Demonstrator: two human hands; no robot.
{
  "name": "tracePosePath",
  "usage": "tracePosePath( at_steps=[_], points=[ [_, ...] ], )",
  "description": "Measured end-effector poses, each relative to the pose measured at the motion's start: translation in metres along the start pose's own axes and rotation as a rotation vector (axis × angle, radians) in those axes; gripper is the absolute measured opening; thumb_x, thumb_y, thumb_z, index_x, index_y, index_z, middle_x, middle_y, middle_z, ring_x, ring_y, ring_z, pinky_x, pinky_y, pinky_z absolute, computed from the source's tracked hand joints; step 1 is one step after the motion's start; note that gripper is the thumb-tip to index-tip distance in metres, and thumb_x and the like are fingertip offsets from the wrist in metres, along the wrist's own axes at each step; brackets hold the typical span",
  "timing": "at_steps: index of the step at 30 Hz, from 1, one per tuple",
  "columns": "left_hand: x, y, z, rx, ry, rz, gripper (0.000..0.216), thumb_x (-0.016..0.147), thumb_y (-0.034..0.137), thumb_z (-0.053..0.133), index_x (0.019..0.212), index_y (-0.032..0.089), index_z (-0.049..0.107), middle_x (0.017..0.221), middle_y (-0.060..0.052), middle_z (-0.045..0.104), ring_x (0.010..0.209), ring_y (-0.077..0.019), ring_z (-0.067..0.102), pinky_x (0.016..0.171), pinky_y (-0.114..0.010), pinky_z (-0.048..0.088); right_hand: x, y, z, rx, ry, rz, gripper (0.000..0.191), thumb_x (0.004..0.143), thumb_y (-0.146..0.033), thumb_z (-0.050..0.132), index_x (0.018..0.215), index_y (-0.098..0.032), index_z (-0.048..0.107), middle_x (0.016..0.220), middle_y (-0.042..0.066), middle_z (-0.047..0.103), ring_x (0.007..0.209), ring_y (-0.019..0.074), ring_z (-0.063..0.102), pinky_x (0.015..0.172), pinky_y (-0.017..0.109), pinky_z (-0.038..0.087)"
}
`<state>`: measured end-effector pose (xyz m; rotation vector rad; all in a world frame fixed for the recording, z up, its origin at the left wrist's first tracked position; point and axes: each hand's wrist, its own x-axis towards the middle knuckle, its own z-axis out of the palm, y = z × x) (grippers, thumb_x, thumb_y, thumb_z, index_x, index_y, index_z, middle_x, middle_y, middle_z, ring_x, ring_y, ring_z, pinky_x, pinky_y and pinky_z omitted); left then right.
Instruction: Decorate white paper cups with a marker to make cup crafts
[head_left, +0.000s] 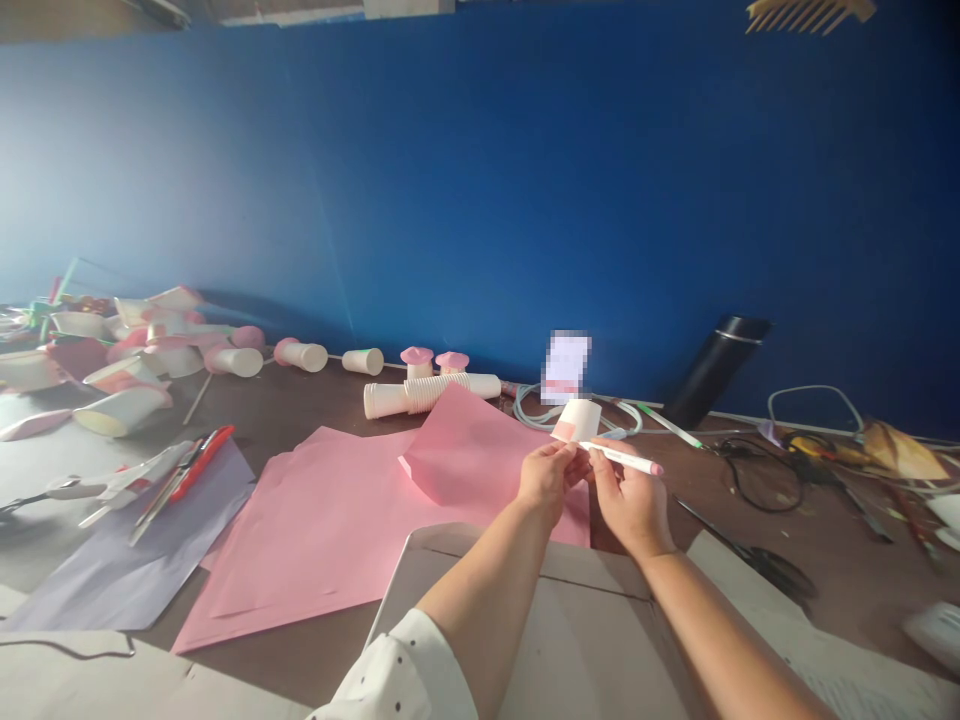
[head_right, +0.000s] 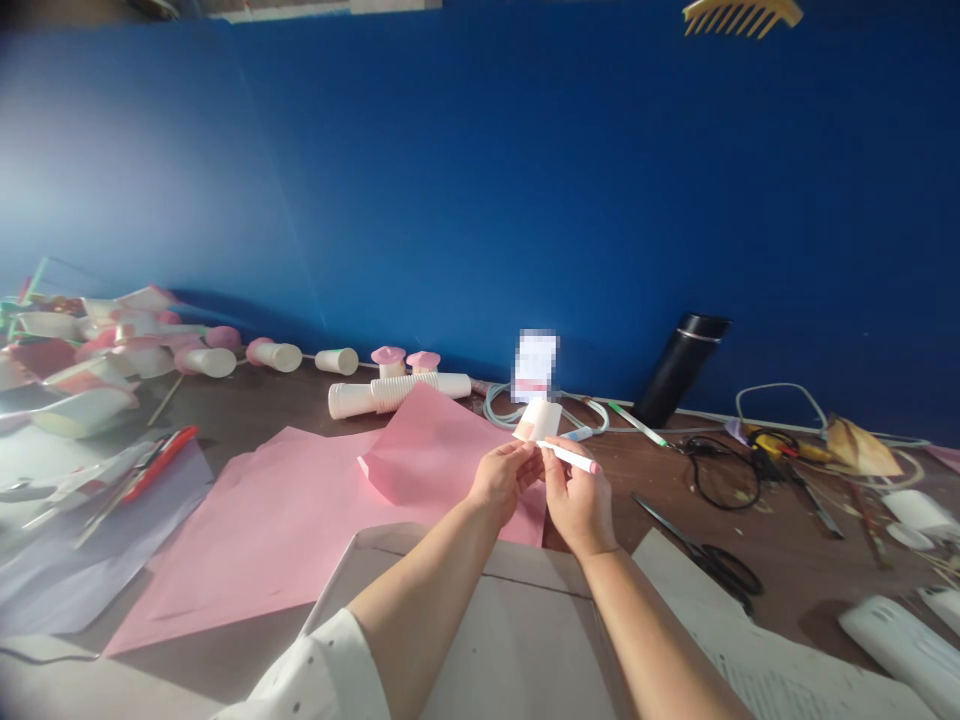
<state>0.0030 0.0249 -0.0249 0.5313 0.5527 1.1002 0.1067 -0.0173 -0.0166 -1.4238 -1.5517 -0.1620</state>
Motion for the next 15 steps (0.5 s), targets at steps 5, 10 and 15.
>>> tracePosePath(
  at_steps=[5,10,15],
  points=[
    [0.0004,-0.0004,0.0,-0.001,0.01,-0.007,0.026,0.067,0.029,0.077,0.073,0.008,0.062,0.072,-0.008,0.062,0.066,-0.0129,0.06,0.077,-0.03,0.047,-0.0002,0.0019,0.0009,0.011,0.019,-0.009,0.03,0.09,-0.039,0.05,0.102,-0.016,0.064,0.092,0.012,0.071,0.081,0.0218,0.069,0.074,0.033,0.055],
    [0.0007,-0.0007,-0.0002,-0.008,0.008,-0.009,0.026,0.067,0.028,0.077,0.072,0.008,0.062,0.071,-0.008,0.062,0.066,-0.0131,0.06,0.079,-0.031,0.048,0.0001,0.0016,0.0011,0.012,0.029,-0.008,0.03,0.09,-0.04,0.05,0.101,-0.016,0.065,0.092,0.012,0.071,0.08,0.0213,0.069,0.073,0.032,0.055],
    [-0.0005,0.0003,0.0004,-0.016,0.002,-0.01,0.025,0.067,0.027,0.077,0.073,0.008,0.062,0.072,-0.009,0.063,0.066,-0.0134,0.06,0.079,-0.032,0.048,0.0003,0.0017,0.0011,0.017,0.035,-0.01,0.029,0.09,-0.039,0.049,0.1,-0.016,0.065,0.093,0.012,0.071,0.08,0.0209,0.068,0.072,0.031,0.055]
  ],
)
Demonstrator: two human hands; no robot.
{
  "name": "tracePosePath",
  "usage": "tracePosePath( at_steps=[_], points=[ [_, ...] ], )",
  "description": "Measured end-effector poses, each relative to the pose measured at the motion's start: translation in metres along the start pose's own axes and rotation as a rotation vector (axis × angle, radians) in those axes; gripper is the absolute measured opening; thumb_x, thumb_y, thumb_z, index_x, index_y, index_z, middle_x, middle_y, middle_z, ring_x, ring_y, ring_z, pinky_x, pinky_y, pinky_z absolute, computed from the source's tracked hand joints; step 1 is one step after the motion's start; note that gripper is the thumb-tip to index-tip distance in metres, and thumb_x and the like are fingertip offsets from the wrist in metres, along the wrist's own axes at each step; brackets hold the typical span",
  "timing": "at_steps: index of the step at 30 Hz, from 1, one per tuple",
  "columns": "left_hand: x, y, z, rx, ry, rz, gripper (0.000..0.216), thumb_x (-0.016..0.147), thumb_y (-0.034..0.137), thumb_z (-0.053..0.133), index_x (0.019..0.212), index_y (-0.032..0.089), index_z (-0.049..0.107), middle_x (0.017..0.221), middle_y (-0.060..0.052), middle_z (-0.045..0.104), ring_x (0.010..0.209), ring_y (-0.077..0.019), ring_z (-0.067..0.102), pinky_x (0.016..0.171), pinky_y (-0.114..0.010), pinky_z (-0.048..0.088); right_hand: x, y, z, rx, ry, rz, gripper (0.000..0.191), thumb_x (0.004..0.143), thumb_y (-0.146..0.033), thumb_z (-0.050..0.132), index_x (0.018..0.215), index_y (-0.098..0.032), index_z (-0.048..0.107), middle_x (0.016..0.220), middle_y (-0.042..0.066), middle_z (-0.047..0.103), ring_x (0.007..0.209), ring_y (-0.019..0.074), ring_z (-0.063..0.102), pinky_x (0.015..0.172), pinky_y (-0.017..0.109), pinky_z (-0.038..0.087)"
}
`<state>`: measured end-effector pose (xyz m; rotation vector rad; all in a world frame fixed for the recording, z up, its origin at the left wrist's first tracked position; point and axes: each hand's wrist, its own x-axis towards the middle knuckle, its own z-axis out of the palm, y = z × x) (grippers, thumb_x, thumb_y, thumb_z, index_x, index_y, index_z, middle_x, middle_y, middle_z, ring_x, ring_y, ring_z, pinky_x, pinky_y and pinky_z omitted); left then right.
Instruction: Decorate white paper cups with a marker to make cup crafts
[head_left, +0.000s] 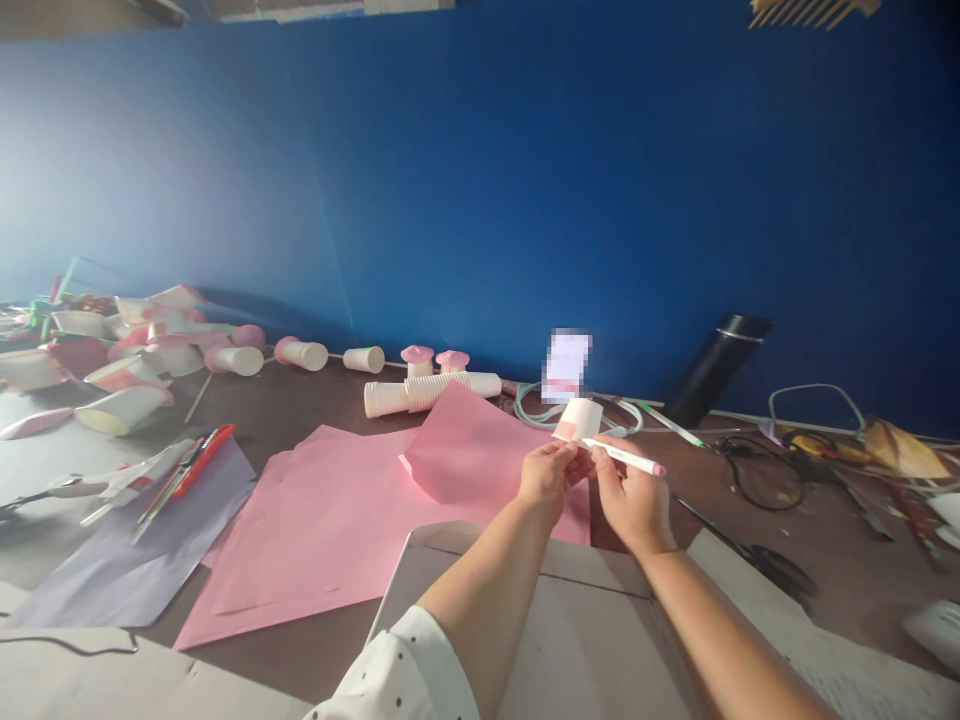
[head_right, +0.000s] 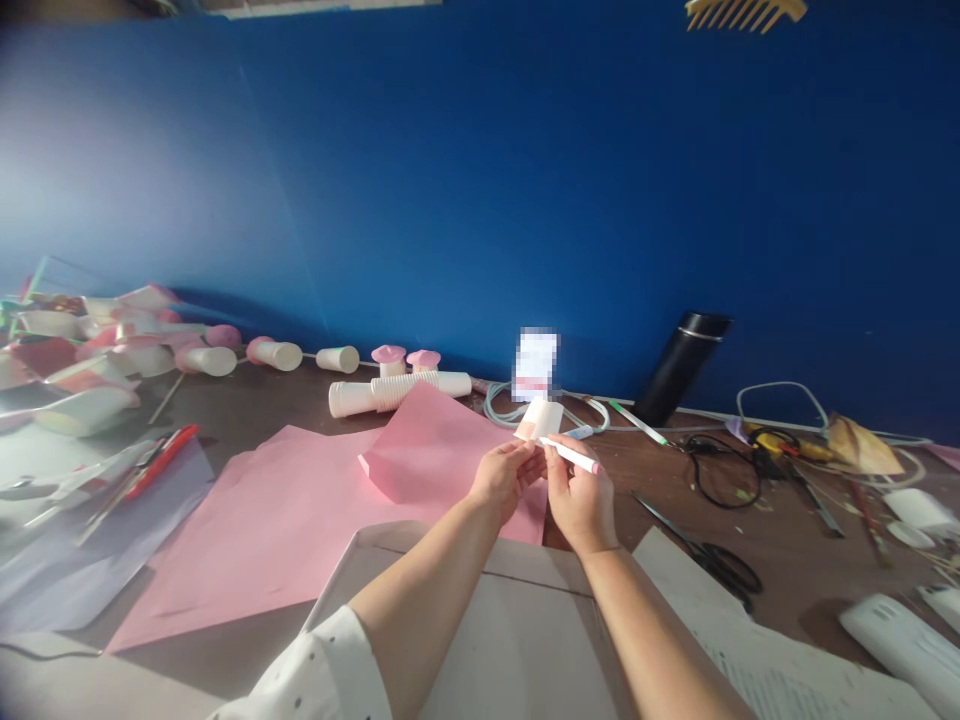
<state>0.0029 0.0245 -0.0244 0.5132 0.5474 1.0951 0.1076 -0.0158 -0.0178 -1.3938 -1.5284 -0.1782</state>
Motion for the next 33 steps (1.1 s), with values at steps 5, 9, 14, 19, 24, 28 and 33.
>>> tracePosePath(
  at_steps=[5,9,14,19,24,28,33],
  points=[
    [0.0004,-0.0005,0.0,-0.004,0.011,-0.006,0.023,0.069,0.025,0.075,0.073,0.008,0.061,0.07,-0.008,0.061,0.066,-0.0133,0.06,0.078,-0.031,0.048,0.0003,-0.0003,-0.0008,-0.008,-0.004,-0.001,0.027,0.089,-0.037,0.051,0.099,-0.016,0.065,0.091,0.011,0.071,0.077,0.0209,0.068,0.07,0.03,0.055],
    [0.0011,-0.0009,-0.0002,0.001,0.007,0.005,0.025,0.067,0.027,0.077,0.072,0.008,0.062,0.071,-0.009,0.062,0.066,-0.0142,0.06,0.077,-0.031,0.048,0.0006,-0.0019,-0.0017,-0.006,-0.014,0.005,0.026,0.089,-0.037,0.051,0.098,-0.016,0.064,0.089,0.011,0.071,0.075,0.0207,0.068,0.068,0.03,0.055],
    [0.0011,-0.0001,0.0003,0.005,0.028,-0.004,0.026,0.066,0.027,0.077,0.072,0.008,0.062,0.07,-0.007,0.061,0.064,-0.012,0.059,0.075,-0.029,0.047,0.0001,-0.0018,-0.0019,0.021,-0.033,0.012,0.027,0.089,-0.038,0.051,0.097,-0.016,0.064,0.086,0.011,0.072,0.071,0.0202,0.069,0.067,0.029,0.056],
    [0.0023,-0.0011,-0.0008,0.006,0.027,-0.003,0.029,0.063,0.029,0.079,0.071,0.008,0.06,0.069,-0.007,0.06,0.064,-0.0123,0.059,0.073,-0.028,0.047,-0.0001,-0.0019,-0.0025,0.039,-0.036,0.015,0.026,0.089,-0.038,0.052,0.096,-0.016,0.064,0.084,0.01,0.072,0.066,0.0177,0.069,0.06,0.025,0.054],
    [0.0027,-0.0015,-0.0011,-0.002,0.026,0.0,0.028,0.063,0.028,0.079,0.072,0.008,0.061,0.07,-0.007,0.061,0.066,-0.0131,0.06,0.073,-0.028,0.047,-0.0003,-0.0008,-0.0014,0.009,-0.02,0.009,0.026,0.089,-0.037,0.052,0.096,-0.016,0.064,0.082,0.01,0.071,0.065,0.0174,0.068,0.061,0.024,0.054],
    [0.0008,0.0008,0.0007,-0.002,0.033,-0.011,0.025,0.065,0.027,0.078,0.07,0.009,0.061,0.069,-0.007,0.061,0.065,-0.0127,0.059,0.074,-0.029,0.048,-0.0005,0.0004,-0.0006,-0.024,-0.016,0.008,0.026,0.089,-0.037,0.052,0.096,-0.015,0.064,0.082,0.01,0.072,0.068,0.0183,0.069,0.064,0.026,0.054],
    [-0.001,0.0031,0.0024,0.018,0.049,-0.019,0.02,0.071,0.023,0.073,0.073,0.007,0.062,0.069,-0.008,0.061,0.066,-0.0132,0.06,0.075,-0.029,0.048,-0.0006,-0.0006,-0.0012,-0.029,-0.003,0.023,0.027,0.089,-0.038,0.052,0.097,-0.015,0.064,0.083,0.01,0.072,0.066,0.0175,0.068,0.06,0.024,0.054]
  ],
)
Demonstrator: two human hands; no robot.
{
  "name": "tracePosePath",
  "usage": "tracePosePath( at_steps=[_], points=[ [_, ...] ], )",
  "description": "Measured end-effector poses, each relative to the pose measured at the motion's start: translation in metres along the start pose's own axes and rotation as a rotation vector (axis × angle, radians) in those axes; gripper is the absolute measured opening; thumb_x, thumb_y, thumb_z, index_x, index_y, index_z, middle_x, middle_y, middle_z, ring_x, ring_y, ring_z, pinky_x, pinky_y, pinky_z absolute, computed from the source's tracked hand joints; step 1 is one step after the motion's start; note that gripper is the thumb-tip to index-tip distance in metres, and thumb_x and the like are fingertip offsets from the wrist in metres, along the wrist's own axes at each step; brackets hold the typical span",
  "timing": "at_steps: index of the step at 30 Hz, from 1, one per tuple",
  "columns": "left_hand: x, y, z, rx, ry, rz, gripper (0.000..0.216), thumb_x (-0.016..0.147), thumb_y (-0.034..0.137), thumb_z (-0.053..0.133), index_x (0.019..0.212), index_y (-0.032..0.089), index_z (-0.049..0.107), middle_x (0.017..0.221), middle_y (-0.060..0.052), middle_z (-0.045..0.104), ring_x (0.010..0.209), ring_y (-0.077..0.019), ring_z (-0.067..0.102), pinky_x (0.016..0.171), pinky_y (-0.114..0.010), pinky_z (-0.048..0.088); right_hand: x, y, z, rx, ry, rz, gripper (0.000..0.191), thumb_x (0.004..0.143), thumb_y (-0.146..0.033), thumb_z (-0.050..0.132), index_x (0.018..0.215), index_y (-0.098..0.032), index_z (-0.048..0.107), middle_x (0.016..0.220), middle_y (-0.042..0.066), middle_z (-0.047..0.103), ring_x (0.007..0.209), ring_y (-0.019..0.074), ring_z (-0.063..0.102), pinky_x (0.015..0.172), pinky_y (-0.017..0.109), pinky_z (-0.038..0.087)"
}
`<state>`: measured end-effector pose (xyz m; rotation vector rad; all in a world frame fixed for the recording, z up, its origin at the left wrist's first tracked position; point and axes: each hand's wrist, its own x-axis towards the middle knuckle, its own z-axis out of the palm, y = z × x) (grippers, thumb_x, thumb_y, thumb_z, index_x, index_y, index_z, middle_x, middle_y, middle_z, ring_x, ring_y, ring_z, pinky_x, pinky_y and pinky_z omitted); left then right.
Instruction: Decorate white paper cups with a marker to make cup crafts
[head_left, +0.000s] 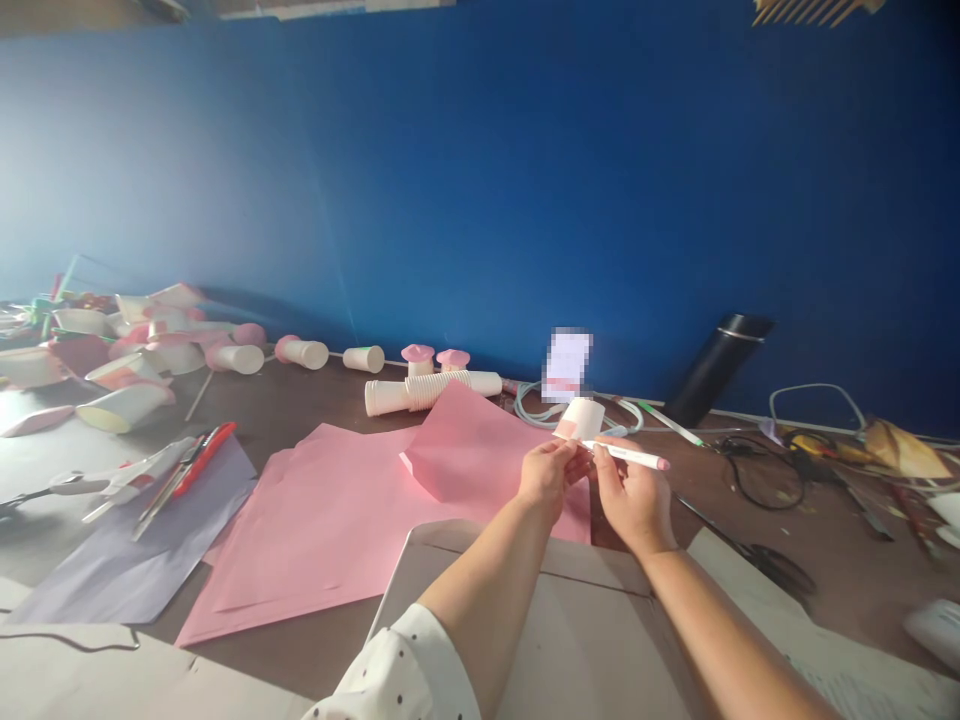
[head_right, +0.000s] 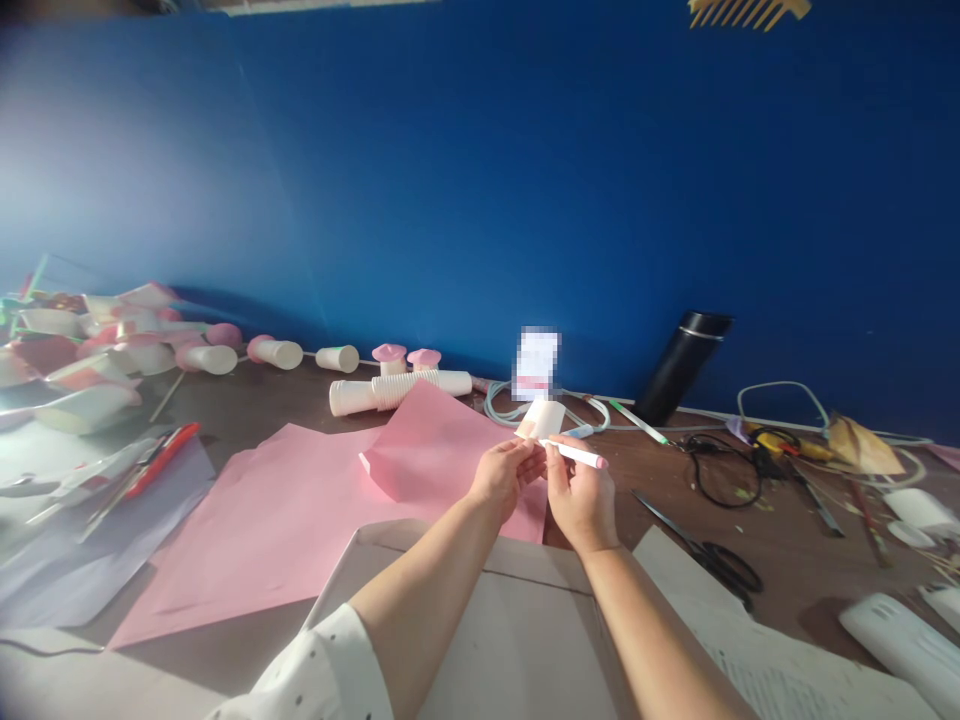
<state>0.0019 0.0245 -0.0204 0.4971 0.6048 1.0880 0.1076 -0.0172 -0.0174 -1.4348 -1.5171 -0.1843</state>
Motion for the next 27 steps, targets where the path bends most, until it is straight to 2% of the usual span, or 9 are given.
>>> tracePosePath(
  at_steps=[6,15,27],
  points=[
    [0.002,-0.0014,-0.0017,-0.002,-0.01,-0.009,0.015,0.073,0.02,0.07,0.074,0.007,0.061,0.069,-0.009,0.061,0.066,-0.0139,0.061,0.073,-0.03,0.048,0.0008,-0.0026,-0.0002,0.013,0.001,0.019,0.029,0.089,-0.039,0.051,0.098,-0.015,0.064,0.082,0.01,0.072,0.062,0.0165,0.068,0.056,0.022,0.054],
    [0.0019,-0.0016,-0.0014,-0.003,-0.004,-0.012,0.014,0.074,0.019,0.069,0.074,0.008,0.061,0.069,-0.009,0.062,0.067,-0.0141,0.061,0.075,-0.03,0.049,0.0014,-0.0027,-0.0004,0.021,0.006,0.018,0.031,0.089,-0.04,0.05,0.099,-0.014,0.064,0.087,0.012,0.072,0.065,0.0177,0.069,0.058,0.024,0.055],
    [-0.0016,0.0015,0.0009,0.0,0.003,-0.011,0.017,0.072,0.021,0.072,0.072,0.008,0.06,0.067,-0.008,0.061,0.066,-0.0137,0.061,0.077,-0.03,0.049,0.001,-0.0037,-0.0024,0.052,-0.021,0.038,0.029,0.089,-0.04,0.05,0.097,-0.015,0.063,0.08,0.009,0.071,0.059,0.016,0.067,0.056,0.023,0.053]
  ],
)
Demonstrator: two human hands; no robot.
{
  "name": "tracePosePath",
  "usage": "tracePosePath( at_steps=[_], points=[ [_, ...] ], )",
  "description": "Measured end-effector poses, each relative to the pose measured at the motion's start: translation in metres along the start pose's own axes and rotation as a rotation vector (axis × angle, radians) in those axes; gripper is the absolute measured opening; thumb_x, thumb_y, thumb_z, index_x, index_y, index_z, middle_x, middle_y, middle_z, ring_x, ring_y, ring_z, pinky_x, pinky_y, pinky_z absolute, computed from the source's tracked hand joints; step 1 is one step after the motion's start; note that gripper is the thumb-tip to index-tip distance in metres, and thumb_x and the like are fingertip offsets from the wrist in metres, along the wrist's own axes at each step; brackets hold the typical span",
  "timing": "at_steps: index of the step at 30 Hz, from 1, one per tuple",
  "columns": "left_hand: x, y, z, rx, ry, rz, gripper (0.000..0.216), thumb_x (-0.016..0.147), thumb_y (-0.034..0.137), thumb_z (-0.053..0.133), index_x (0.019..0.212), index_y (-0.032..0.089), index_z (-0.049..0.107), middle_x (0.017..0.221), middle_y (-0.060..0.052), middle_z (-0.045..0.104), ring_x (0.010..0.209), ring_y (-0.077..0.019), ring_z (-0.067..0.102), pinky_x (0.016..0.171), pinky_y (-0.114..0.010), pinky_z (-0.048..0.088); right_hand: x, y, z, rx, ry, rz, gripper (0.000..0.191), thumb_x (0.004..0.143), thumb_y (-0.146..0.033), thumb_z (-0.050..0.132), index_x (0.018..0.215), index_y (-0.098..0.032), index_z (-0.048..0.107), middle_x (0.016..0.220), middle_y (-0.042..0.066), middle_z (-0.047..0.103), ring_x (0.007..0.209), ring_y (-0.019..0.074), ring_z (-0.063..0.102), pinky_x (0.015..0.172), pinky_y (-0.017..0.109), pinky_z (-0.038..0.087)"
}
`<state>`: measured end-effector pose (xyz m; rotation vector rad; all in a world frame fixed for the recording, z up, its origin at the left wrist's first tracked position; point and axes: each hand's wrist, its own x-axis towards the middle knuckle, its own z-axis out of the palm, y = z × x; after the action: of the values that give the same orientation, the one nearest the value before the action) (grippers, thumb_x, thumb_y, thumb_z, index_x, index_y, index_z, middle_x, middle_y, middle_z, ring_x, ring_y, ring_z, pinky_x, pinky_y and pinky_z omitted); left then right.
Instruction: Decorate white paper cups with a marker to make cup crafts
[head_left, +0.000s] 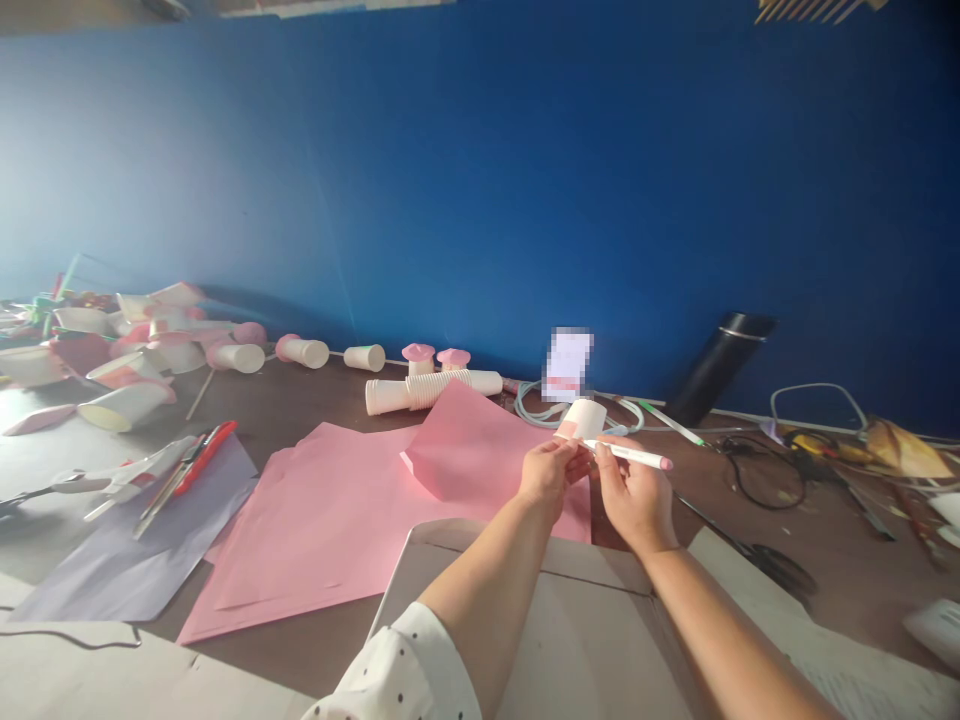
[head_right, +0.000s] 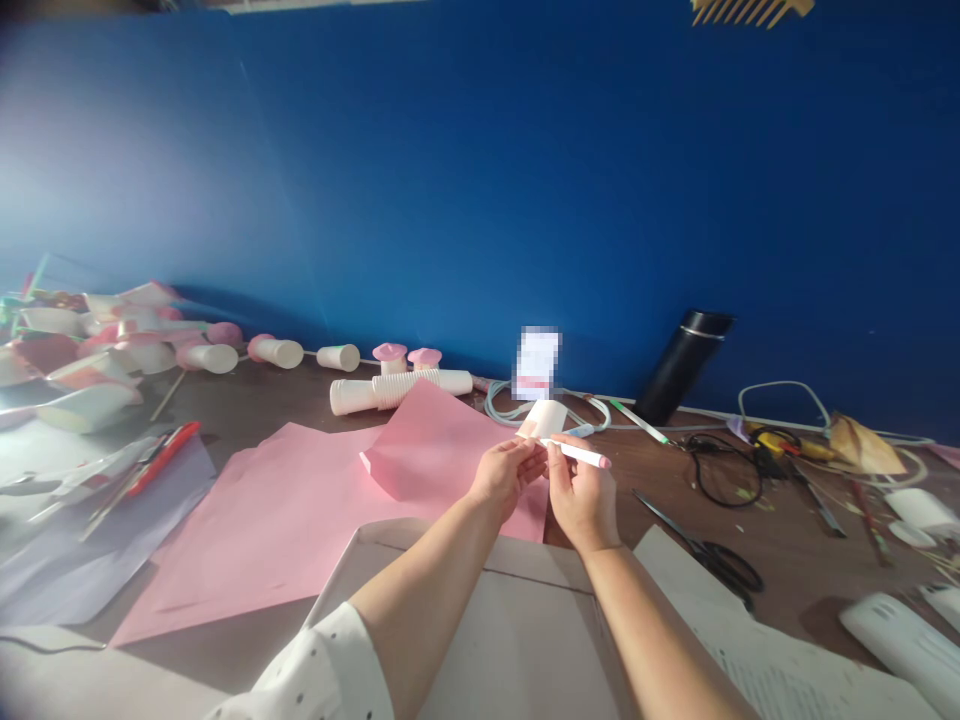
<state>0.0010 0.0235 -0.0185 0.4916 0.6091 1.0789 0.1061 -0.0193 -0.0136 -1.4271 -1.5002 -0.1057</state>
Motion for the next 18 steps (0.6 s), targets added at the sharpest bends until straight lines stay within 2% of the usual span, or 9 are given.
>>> tracePosePath(
  at_steps=[7,18],
  points=[
    [0.0009,-0.0005,-0.0006,0.007,0.006,0.0,0.018,0.072,0.022,0.072,0.074,0.008,0.061,0.068,-0.008,0.062,0.067,-0.0134,0.061,0.076,-0.029,0.049,0.0,-0.0012,-0.0008,0.019,-0.038,0.017,0.031,0.09,-0.043,0.048,0.096,-0.016,0.062,0.077,0.009,0.071,0.057,0.0166,0.067,0.055,0.024,0.052],
    [0.0035,-0.004,-0.0034,0.02,-0.011,0.028,0.026,0.068,0.028,0.076,0.076,0.008,0.063,0.071,-0.01,0.063,0.067,-0.0143,0.061,0.077,-0.032,0.048,-0.0002,-0.0002,0.0006,-0.012,-0.024,0.023,0.032,0.09,-0.044,0.048,0.097,-0.016,0.062,0.078,0.01,0.071,0.058,0.0172,0.067,0.055,0.024,0.052]
  ],
)
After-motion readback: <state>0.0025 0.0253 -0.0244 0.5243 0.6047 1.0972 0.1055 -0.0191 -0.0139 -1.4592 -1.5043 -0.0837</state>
